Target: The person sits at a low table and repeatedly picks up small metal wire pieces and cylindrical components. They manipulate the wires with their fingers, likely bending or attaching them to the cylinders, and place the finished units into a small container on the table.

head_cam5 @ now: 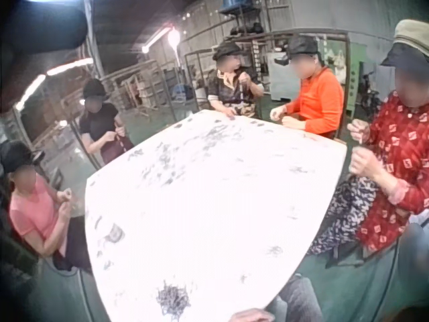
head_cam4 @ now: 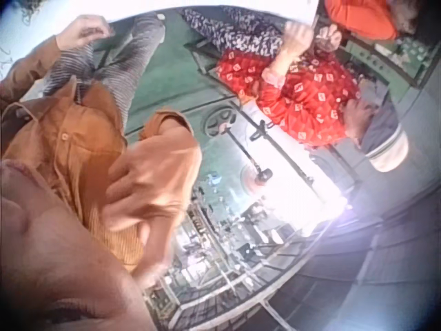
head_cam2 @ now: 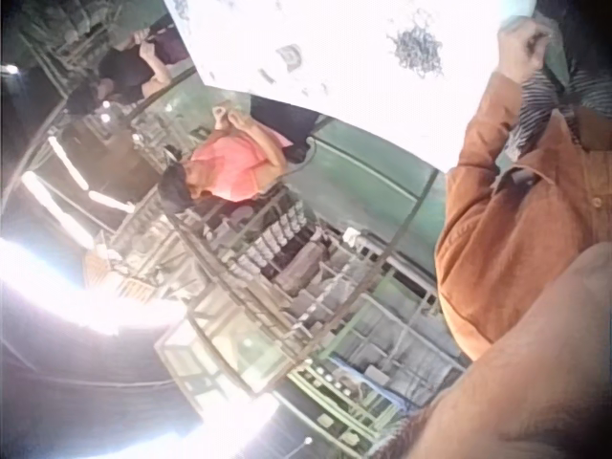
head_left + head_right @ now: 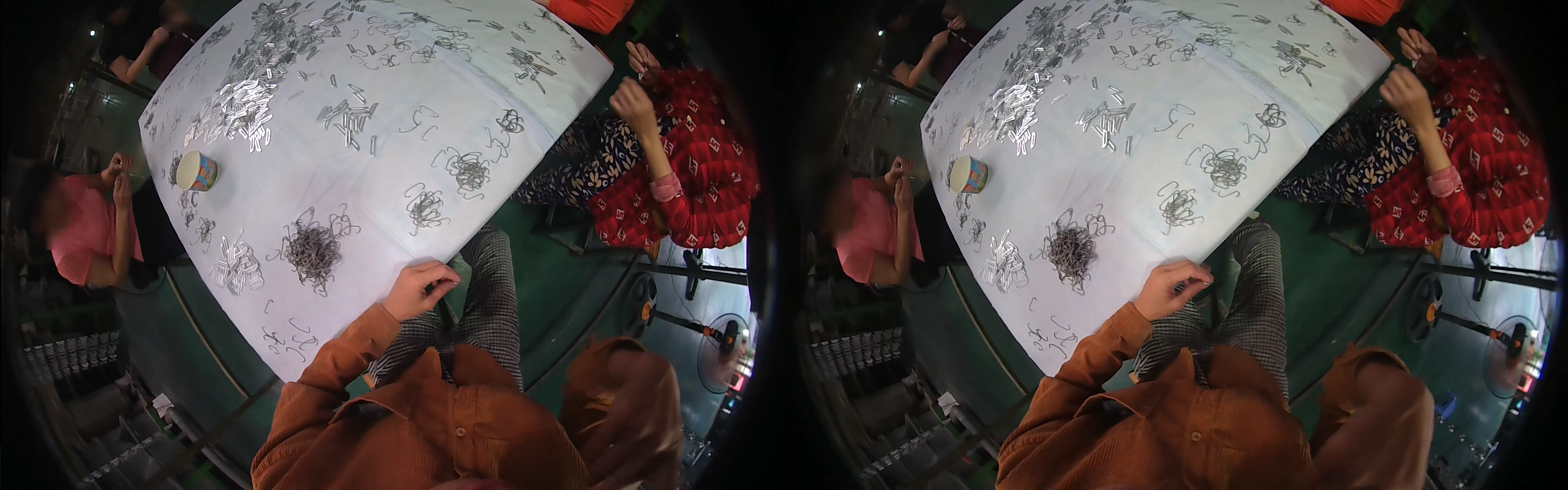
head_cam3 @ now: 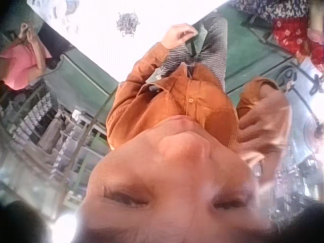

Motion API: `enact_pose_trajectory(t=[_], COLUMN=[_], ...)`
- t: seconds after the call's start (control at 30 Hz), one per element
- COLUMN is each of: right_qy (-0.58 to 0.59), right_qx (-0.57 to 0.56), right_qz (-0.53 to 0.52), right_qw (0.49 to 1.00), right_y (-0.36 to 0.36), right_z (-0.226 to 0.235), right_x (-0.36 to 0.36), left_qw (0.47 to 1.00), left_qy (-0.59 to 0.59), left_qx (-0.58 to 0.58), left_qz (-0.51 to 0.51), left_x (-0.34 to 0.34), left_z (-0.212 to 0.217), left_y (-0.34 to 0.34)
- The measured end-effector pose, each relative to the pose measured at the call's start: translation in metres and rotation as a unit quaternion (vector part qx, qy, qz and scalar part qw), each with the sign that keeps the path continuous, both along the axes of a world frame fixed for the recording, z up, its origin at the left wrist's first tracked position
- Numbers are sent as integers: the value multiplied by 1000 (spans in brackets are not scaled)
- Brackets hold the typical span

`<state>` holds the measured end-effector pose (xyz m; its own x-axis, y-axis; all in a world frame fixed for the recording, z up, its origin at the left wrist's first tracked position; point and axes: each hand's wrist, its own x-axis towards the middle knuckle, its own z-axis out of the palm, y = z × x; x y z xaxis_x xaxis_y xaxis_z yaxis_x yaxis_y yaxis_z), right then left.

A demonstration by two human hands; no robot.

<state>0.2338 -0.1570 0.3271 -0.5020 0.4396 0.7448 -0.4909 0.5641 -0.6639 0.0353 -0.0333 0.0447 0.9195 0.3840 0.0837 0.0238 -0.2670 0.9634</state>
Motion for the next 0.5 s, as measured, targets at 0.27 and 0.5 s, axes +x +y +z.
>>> enact_pose_trajectory(t=[0.27,0.5], right_qy=[-215,-429], right_qx=[-274,-256], right_qz=[55,-596], right_qw=[936,629], right_y=[84,208], right_z=[-93,-254], right_x=[-3,88], left_qw=[997,998], left_qy=[-75,-49], left_qx=[3,-26], left_qz=[24,-2], left_x=[0,0], left_z=[-3,0], left_y=[1,1])
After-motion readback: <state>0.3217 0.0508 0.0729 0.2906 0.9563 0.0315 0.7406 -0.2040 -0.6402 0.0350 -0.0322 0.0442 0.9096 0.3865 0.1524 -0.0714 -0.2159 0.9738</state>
